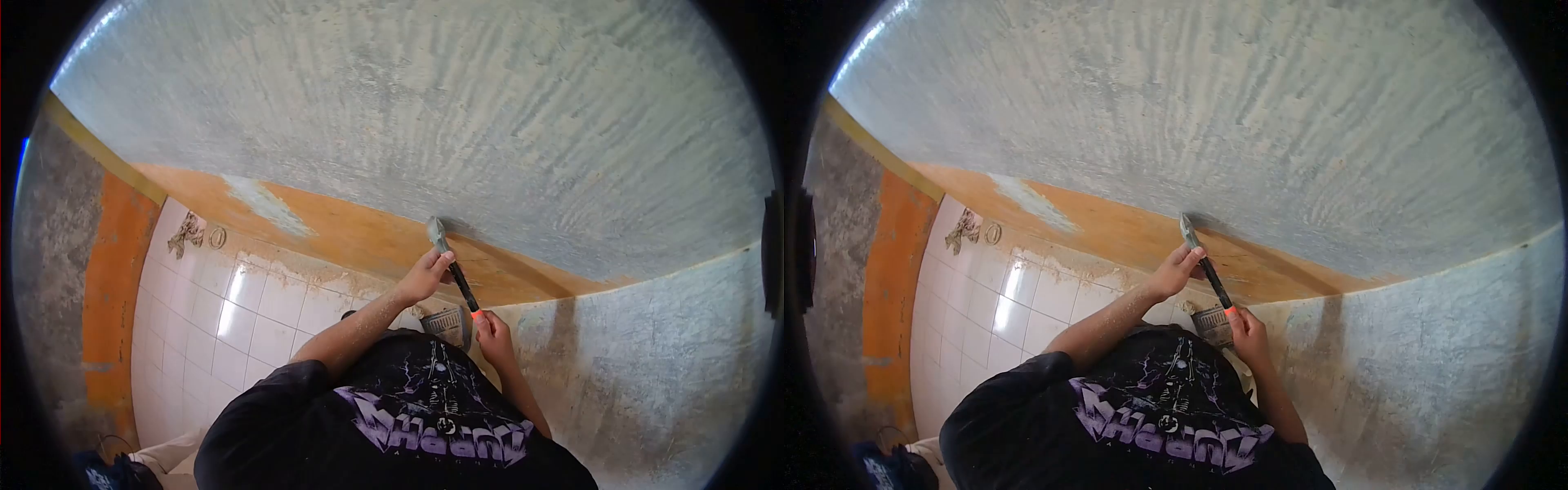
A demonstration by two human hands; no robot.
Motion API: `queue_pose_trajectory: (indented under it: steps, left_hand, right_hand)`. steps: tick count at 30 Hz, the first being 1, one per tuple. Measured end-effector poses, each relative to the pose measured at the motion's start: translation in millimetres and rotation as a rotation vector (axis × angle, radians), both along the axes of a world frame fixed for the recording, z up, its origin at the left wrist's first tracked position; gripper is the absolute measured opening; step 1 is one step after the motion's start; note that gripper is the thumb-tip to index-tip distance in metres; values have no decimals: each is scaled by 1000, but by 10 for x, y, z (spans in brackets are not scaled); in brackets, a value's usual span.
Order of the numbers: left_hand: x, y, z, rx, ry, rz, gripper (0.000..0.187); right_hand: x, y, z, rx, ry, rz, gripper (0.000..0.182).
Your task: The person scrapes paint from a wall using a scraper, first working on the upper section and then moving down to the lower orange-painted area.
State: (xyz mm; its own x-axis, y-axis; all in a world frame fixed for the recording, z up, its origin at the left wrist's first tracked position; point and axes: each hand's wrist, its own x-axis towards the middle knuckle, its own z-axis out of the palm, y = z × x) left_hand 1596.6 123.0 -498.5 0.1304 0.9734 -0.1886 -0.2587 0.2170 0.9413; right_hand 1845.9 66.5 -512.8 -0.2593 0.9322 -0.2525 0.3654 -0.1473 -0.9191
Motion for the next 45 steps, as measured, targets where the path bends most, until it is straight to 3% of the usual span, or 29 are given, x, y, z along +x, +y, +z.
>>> queue_pose_trajectory:
  steps: [5,11,17,20,26,29,39,45]
  left_hand:
    - [68,29,-37,2,-51,-68,34]
    - [-5,-11,-7,16,-72,8,33]
    - [-10,-46,-15,4,-5,85,35]
    - [-141,-68,-73,52,-273,196,35]
    - [-83,-82,-70,0,-69,140,36]
    - [16,-76,-58,-24,-5,80,38]
    - [90,-30,-121,-24,-122,86,38]
    - [42,0,4,-42,-22,41,38]
  right_hand:
    - [-11,-113,170,-137,103,-63,32]
    - [-65,-108,-137,26,-13,-35,31]
    - [-191,-93,8,43,39,-32,31]
    - [-458,38,291,50,-72,17,33]
    - [-289,-62,10,123,-32,-21,29]
    - [-168,-124,74,31,-80,-37,28]
    - [-137,-64,122,-59,51,-63,29]
    - [-14,48,205,-100,66,3,31]
